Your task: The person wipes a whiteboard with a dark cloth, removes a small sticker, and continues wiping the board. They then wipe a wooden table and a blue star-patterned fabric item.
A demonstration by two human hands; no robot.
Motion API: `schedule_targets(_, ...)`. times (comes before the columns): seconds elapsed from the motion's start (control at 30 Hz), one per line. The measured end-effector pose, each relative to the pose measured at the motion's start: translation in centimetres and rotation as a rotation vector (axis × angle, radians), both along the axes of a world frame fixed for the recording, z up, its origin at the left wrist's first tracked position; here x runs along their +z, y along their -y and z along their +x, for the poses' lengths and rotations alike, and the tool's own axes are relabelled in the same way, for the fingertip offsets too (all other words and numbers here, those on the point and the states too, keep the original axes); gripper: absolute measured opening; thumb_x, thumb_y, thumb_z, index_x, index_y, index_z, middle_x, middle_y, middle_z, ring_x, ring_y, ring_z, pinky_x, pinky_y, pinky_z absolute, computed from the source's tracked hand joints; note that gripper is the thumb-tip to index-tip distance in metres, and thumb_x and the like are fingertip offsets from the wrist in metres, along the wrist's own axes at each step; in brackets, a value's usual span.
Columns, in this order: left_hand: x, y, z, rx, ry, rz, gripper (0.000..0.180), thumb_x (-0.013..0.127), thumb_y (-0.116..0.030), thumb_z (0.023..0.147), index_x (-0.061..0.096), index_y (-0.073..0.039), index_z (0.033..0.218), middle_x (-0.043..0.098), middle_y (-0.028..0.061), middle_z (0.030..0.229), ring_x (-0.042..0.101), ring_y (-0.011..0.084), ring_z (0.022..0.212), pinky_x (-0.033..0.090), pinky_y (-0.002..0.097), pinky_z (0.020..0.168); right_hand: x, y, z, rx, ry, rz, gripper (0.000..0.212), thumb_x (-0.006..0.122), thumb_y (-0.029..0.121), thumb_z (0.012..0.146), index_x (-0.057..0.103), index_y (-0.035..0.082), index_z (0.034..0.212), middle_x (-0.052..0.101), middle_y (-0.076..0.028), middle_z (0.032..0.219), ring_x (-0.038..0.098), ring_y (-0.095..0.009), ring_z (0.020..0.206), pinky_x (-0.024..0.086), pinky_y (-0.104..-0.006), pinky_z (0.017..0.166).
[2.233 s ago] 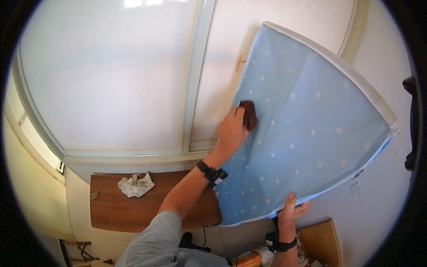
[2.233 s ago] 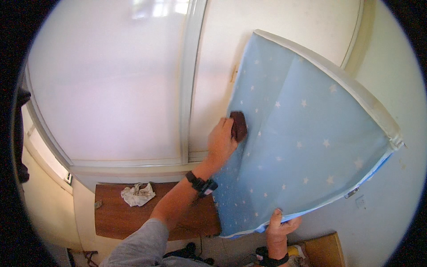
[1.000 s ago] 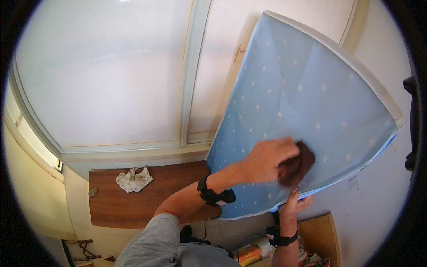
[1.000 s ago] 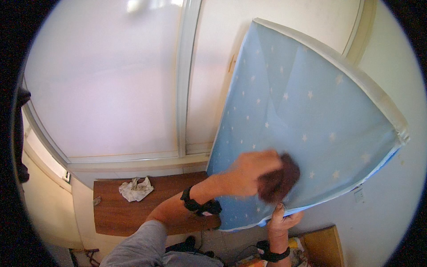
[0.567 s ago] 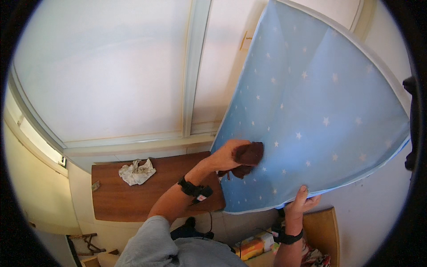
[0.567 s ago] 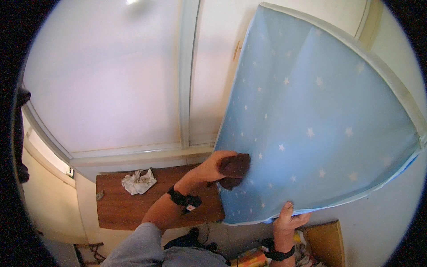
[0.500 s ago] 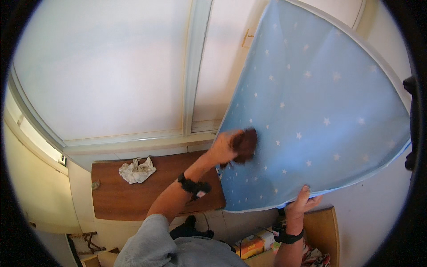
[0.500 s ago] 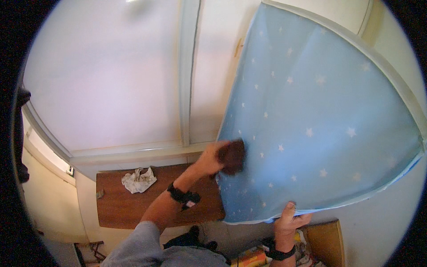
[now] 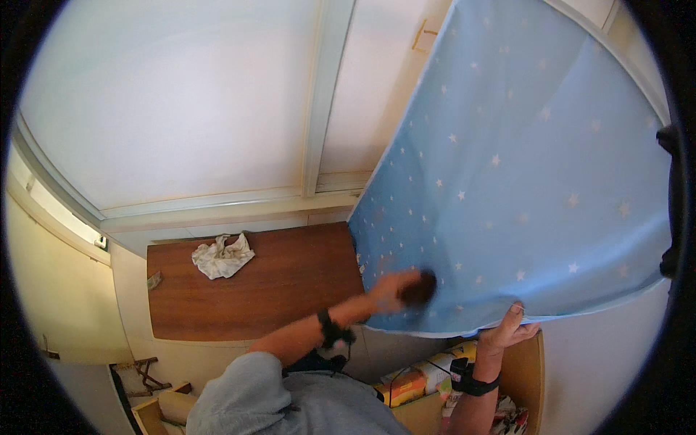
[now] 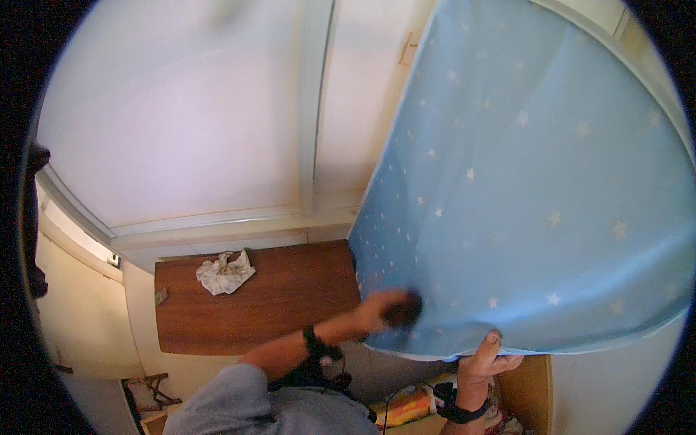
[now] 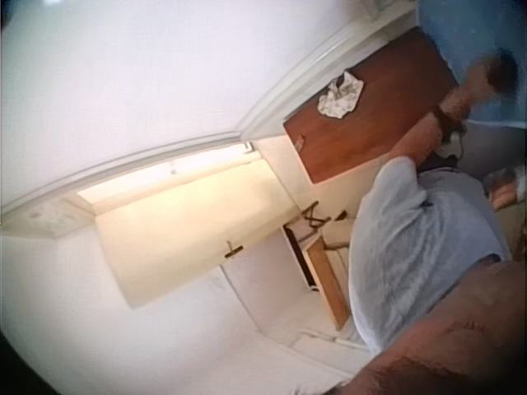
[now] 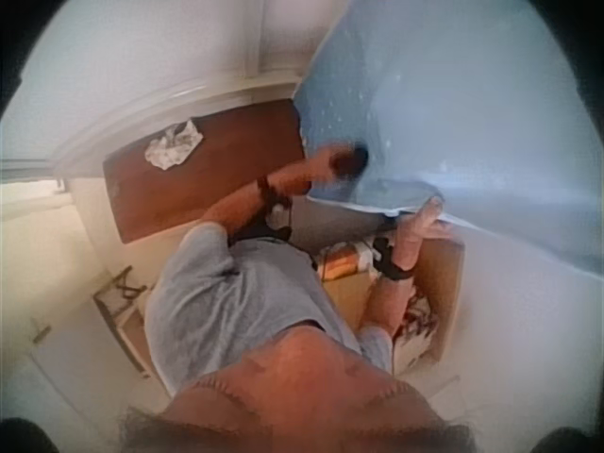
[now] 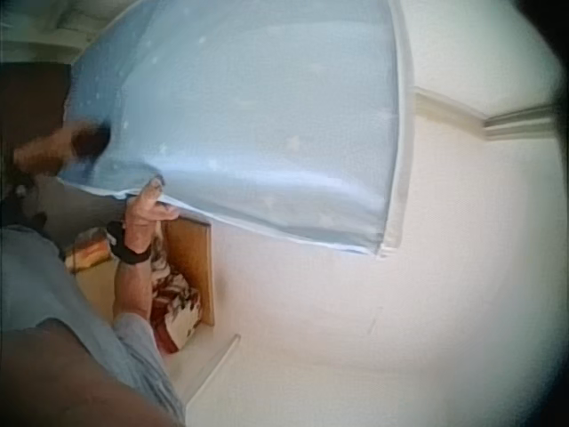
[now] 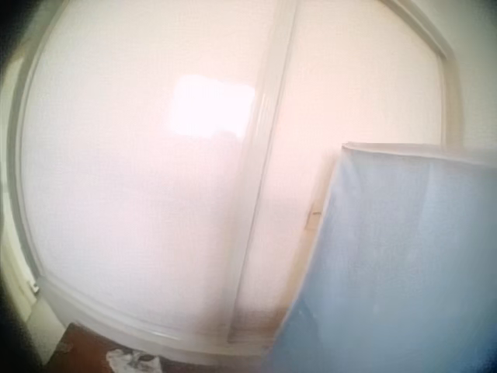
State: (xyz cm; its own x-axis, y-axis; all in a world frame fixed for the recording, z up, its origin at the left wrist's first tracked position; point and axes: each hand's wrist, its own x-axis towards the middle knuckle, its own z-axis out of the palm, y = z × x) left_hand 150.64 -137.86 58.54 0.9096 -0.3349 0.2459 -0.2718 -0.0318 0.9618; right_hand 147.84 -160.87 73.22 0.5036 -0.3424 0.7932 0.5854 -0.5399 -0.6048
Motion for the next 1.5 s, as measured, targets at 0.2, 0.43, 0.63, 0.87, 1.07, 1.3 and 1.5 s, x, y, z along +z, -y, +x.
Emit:
schedule_targets(0.2, 3.6, -0.4, -2.4, 0.251, 0.236, -0.165, 0.045, 0.076, -0.022, 0.089, 0.060, -0.005, 0.127, 0.069, 0.0163, 0.116, 0.069, 0.0305, 0.106, 0.053, 0.0410, 0.096, -0.8, 0.9, -0.3, -0.012, -0.030, -0.069, 0.036, 0.066, 0.022, 0.088, 0.062, -0.005, 0.113, 0.064, -0.016, 0.104, 0.061, -0.026, 0.088, 0.055, -0.0432, 0.073)
schedule_targets(0.43, 6.9, -5.4, 11.9, 0.822, 0.370, -0.144, 0.038, 0.070, -0.007, 0.088, 0.056, 0.000, 0.123, 0.069, 0.0230, 0.108, 0.067, 0.0432, 0.100, 0.054, 0.0456, 0.085, -1.7, 1.7, -0.1, 0.113, -0.073, -0.007, 0.039, 0.064, 0.020, 0.091, 0.054, -0.004, 0.120, 0.059, -0.017, 0.114, 0.060, -0.026, 0.094, 0.057, -0.0473, 0.076)
schedule_targets(0.63, -10.4, -4.1, 10.5, 0.674, -0.284, 0.388, 0.045, 0.059, -0.012, 0.091, 0.054, 0.000, 0.135, 0.067, 0.0317, 0.114, 0.064, 0.0512, 0.106, 0.053, 0.0550, 0.090, -2.3, 3.1, -0.1, -0.030, -0.049, -0.368, 0.057, 0.068, 0.035, 0.095, 0.045, 0.000, 0.133, 0.050, -0.021, 0.128, 0.056, -0.031, 0.105, 0.054, -0.0509, 0.082)
schedule_targets(0.87, -10.2, -7.1, 11.9, 0.853, -0.227, 0.434, 0.046, 0.063, -0.019, 0.093, 0.052, 0.003, 0.131, 0.067, 0.0328, 0.112, 0.065, 0.0511, 0.101, 0.052, 0.0561, 0.087, -3.6, 5.2, -0.2, -0.181, 0.077, -0.597, 0.067, 0.069, 0.045, 0.093, 0.041, 0.010, 0.143, 0.045, -0.022, 0.137, 0.048, -0.037, 0.120, 0.048, -0.0558, 0.091)
schedule_targets(1.07, 0.8, -9.9, 18.0, 1.174, 0.341, 0.237, 0.031, 0.062, -0.023, 0.098, 0.055, 0.002, 0.116, 0.064, 0.0252, 0.105, 0.064, 0.0461, 0.091, 0.052, 0.0532, 0.078, -2.7, 5.1, -0.9, -0.483, 0.237, -1.018, 0.075, 0.071, 0.052, 0.092, 0.038, 0.017, 0.149, 0.042, -0.023, 0.144, 0.041, -0.043, 0.131, 0.044, -0.0600, 0.097)
schedule_targets(1.3, -9.8, -5.7, 12.4, 0.736, -0.026, 0.577, 0.031, 0.058, -0.012, 0.097, 0.055, 0.004, 0.123, 0.064, 0.0277, 0.113, 0.064, 0.0486, 0.097, 0.054, 0.0537, 0.088, -2.7, 4.5, -0.9, -0.469, 0.234, -0.974, 0.085, 0.077, 0.055, 0.085, 0.038, 0.013, 0.148, 0.044, -0.023, 0.139, 0.040, -0.046, 0.132, 0.040, -0.0642, 0.096)
schedule_targets(1.5, -15.0, -5.7, 10.3, 0.807, -0.196, 0.507, 0.031, 0.062, -0.017, 0.094, 0.059, 0.002, 0.118, 0.066, 0.0317, 0.109, 0.064, 0.0495, 0.103, 0.053, 0.0558, 0.088, -1.7, 4.8, -1.6, -0.509, 0.204, -1.064, 0.076, 0.081, 0.055, 0.079, 0.053, 0.004, 0.129, 0.058, -0.021, 0.117, 0.048, -0.046, 0.118, 0.035, -0.0646, 0.095)
